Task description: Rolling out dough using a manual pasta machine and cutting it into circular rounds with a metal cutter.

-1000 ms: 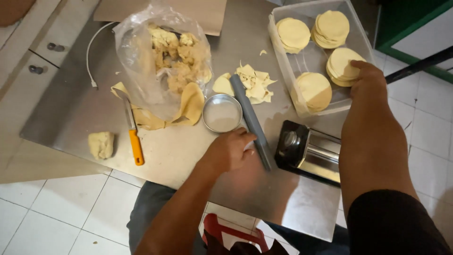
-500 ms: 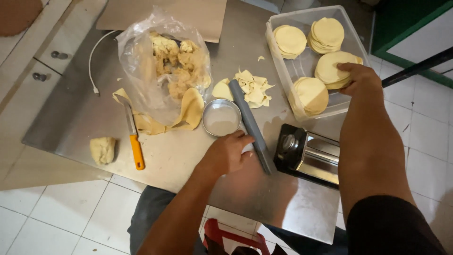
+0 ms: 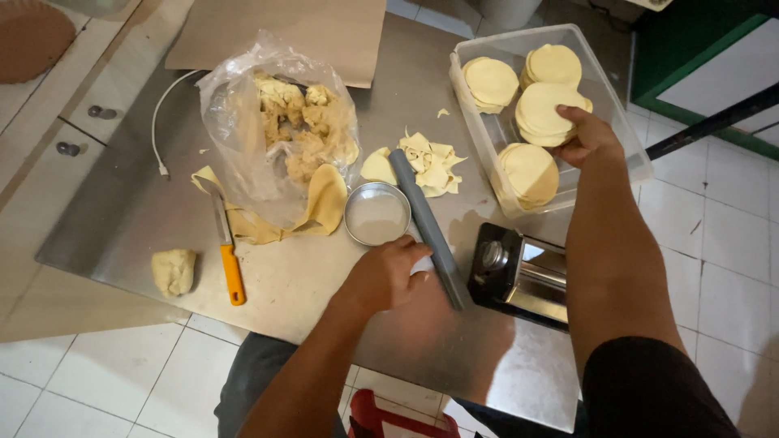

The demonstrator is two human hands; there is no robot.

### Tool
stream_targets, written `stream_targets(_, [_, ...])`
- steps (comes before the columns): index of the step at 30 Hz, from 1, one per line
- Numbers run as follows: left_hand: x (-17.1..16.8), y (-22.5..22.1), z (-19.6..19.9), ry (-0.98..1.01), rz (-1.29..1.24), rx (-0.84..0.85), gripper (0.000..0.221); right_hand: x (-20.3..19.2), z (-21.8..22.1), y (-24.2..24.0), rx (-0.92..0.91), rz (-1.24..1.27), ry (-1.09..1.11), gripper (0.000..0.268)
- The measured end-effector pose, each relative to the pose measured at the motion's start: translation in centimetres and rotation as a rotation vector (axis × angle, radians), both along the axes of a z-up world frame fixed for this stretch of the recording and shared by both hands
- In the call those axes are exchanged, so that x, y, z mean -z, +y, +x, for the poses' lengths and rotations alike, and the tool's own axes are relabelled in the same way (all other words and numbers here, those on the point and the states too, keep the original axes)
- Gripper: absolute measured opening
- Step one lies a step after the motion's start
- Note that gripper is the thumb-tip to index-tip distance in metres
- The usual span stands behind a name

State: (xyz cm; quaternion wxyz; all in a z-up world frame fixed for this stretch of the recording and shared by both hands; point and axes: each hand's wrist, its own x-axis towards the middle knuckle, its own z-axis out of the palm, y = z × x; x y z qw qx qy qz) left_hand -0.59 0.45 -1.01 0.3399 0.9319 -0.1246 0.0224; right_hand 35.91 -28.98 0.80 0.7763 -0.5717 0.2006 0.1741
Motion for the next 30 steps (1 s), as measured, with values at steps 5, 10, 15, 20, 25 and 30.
stream_targets(5, [0.1, 0.2, -0.1, -0.024, -0.037, 0.022, 0.036, 2.0, 1.3, 1.0, 0.044, 0.061, -0.024, 0.076])
stream_targets(10, [0.2, 0.2, -0.3, -0.026, -0.012, 0.021, 0.04, 1.0, -0.3, 2.4, 0.073, -0.204, -0.129, 0.097])
stream_targets(15, [-0.8, 0.6, -0.4, -0.024, -0.004, 0.016, 0.042, -1.2, -1.3, 0.4, -0.204, -1.362, -0.338, 0.089])
stream_targets(20, [-1.2, 0.5, -0.6, -0.056, 0.02, 0.038, 0.043, 3.9, 2.9, -3.0, 0.123, -1.52, -1.504, 0.07])
stream_targets(25, [-0.5, 0.7, -0.7, -0.084, 0.036, 0.024, 0.047, -0.6, -3.6, 7.2, -0.772, -1.701, -0.492, 0.096])
stream_targets(30, [-1.5, 1.7, 0.4, 0.094, -0.1, -0.002, 0.047, -4.4, 9.1, -4.5, 0.106, -1.109, -1.46, 0.064])
